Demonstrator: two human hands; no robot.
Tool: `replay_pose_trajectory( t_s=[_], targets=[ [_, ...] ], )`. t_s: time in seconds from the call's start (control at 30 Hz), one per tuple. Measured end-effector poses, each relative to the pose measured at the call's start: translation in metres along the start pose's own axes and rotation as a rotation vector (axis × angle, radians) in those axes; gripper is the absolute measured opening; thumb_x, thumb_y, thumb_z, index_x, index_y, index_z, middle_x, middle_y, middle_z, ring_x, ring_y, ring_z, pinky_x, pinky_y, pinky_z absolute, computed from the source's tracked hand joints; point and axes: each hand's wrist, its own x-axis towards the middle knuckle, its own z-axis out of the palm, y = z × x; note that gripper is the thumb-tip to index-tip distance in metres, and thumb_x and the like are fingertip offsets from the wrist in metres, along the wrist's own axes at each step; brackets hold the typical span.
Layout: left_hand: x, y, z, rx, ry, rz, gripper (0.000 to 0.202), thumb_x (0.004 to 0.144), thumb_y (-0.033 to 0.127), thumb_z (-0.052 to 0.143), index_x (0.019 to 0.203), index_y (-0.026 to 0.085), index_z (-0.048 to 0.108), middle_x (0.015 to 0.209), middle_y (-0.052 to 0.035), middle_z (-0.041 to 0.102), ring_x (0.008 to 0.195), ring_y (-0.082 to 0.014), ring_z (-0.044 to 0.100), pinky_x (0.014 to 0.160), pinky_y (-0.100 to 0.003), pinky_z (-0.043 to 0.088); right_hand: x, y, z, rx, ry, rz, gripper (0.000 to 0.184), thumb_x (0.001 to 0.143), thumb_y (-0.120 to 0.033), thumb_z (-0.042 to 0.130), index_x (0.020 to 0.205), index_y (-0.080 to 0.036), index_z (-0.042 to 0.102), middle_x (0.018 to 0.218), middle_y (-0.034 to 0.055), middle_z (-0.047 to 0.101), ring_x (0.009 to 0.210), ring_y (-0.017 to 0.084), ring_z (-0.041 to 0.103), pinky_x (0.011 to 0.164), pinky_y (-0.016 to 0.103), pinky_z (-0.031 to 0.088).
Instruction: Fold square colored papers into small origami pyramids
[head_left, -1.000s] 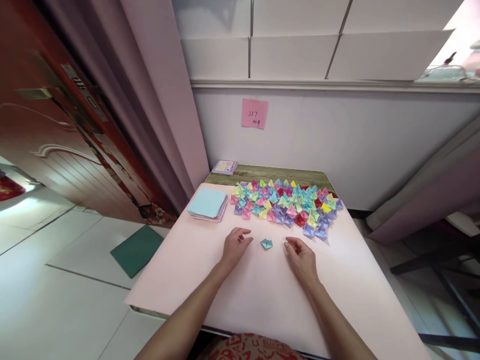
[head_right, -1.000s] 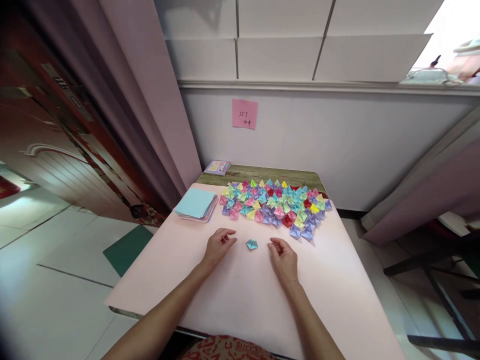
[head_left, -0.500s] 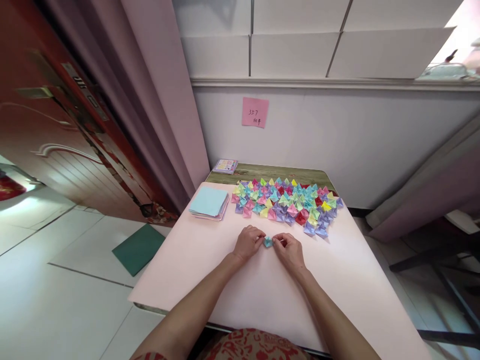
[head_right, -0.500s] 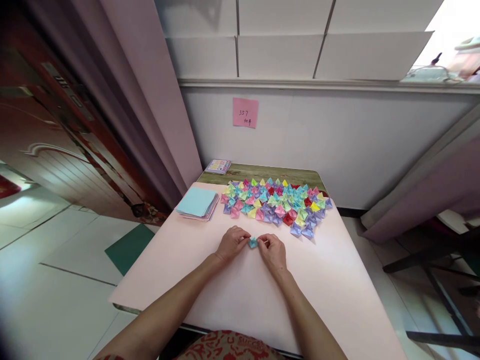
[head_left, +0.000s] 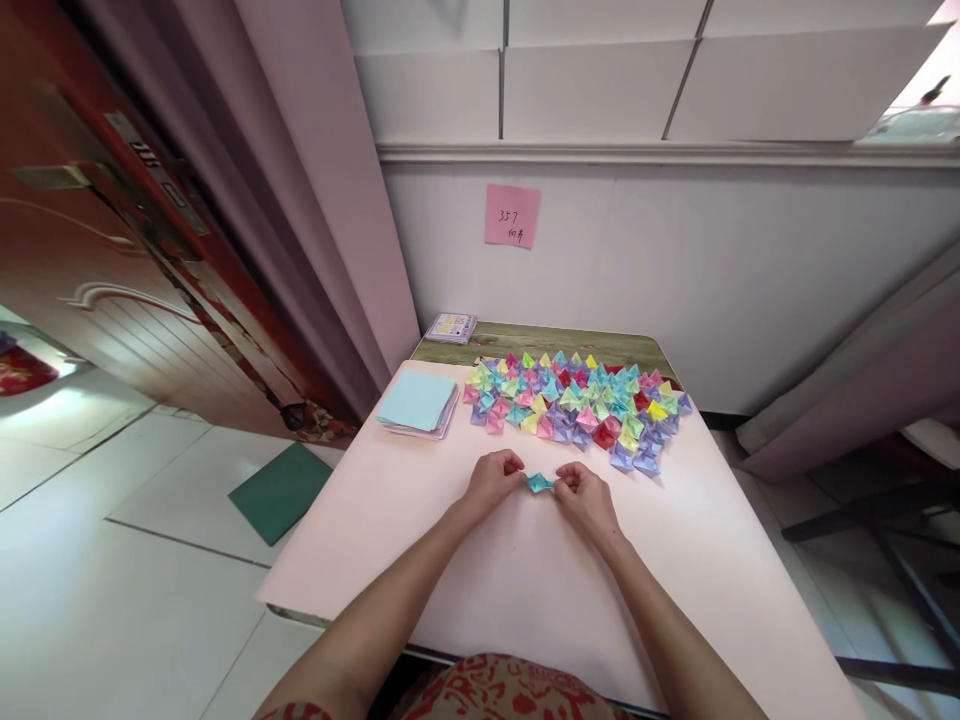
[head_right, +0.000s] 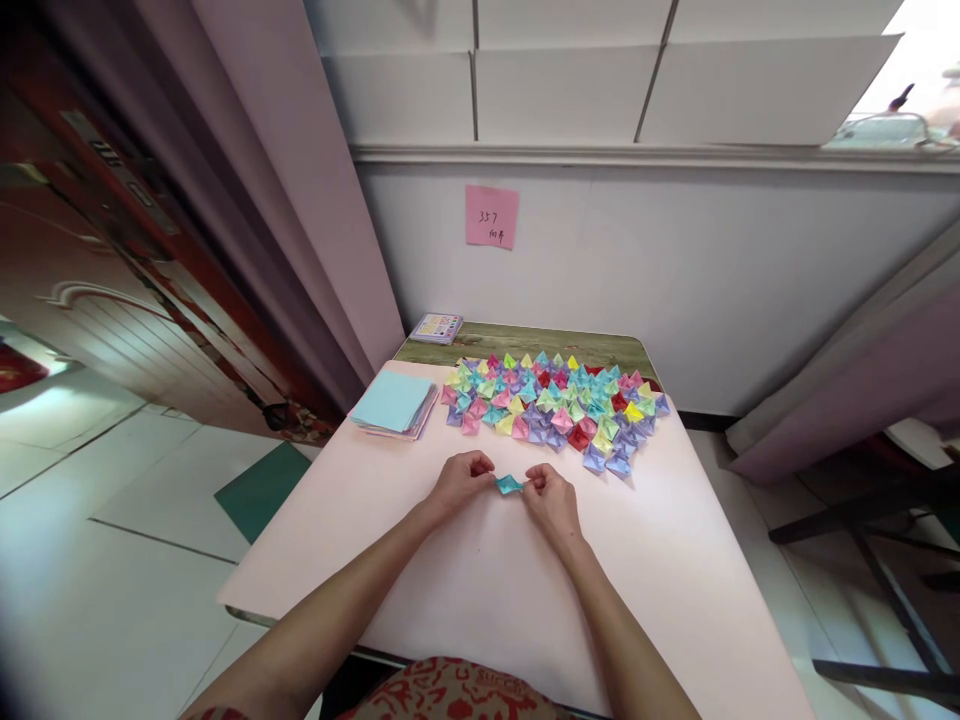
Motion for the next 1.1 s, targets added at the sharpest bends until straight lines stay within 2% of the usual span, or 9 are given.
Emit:
replay_pose_trajectory(
  t_s=[0.1,0.27,0.47,0.7,0.9,1.1],
  targets=[
    [0.000,0.004,-0.004,0.017,-0.023,0.027,0.017,0.070,0.016,0.058,0.083,0.017,0.068,0.074,0.0015,0.065,0.065,-0.0123,0.057,0.060,-0.022,0.043,0.000,-0.002,-0.001,-0.018,-0.025,-0.020,0.023,0.071,-0.025,0.049,0.087,-0.020,0.065,0.077,0.0014,0.071,0.066,0.018,0.065,0.061,0.026,0.047],
    [0.001,0.013,-0.003,0.107,-0.070,0.071,0.024,0.067,0.005,0.052,0.072,0.018,0.072,0.080,-0.0013,0.066,0.070,-0.0137,0.059,0.068,-0.024,0.045,0.000,-0.009,0.000,-0.115,-0.046,-0.068,0.023,0.069,-0.018,0.049,0.076,-0.022,0.071,0.080,0.0024,0.071,0.067,0.017,0.064,0.066,0.026,0.046],
    [0.003,0.026,0.003,0.240,-0.078,0.031,0.030,0.068,0.005,0.052,0.080,0.018,0.076,0.086,-0.0056,0.070,0.079,-0.0188,0.063,0.075,-0.028,0.047,0.001,-0.017,0.001,-0.272,-0.037,-0.108,0.028,0.070,-0.013,0.050,0.080,-0.021,0.075,0.084,0.0054,0.071,0.076,0.020,0.064,0.071,0.028,0.045],
    [-0.013,0.040,0.009,0.372,-0.109,-0.017,0.024,0.068,0.010,0.056,0.080,0.017,0.076,0.085,-0.0096,0.072,0.078,-0.0236,0.065,0.069,-0.031,0.047,-0.007,-0.025,-0.003,-0.424,-0.101,-0.134,0.028,0.071,-0.010,0.052,0.079,-0.022,0.075,0.082,0.0043,0.072,0.076,0.019,0.065,0.068,0.026,0.043],
    [-0.018,0.050,0.012,0.476,-0.098,-0.005,0.021,0.077,0.018,0.052,0.082,0.015,0.073,0.091,-0.0138,0.067,0.083,-0.0281,0.064,0.071,-0.036,0.046,-0.011,-0.037,0.008,-0.581,-0.069,-0.092,0.022,0.076,-0.015,0.051,0.078,-0.017,0.073,0.084,0.0114,0.070,0.075,0.022,0.065,0.062,0.027,0.038],
    [-0.020,0.047,0.012,0.508,-0.132,-0.015,0.018,0.077,0.018,0.053,0.082,0.016,0.070,0.090,-0.0111,0.065,0.082,-0.0260,0.063,0.069,-0.033,0.045,-0.015,-0.040,0.011,-0.659,-0.085,-0.071,0.022,0.082,-0.025,0.051,0.080,-0.017,0.072,0.086,0.0119,0.070,0.075,0.022,0.065,0.062,0.028,0.038]
  ],
)
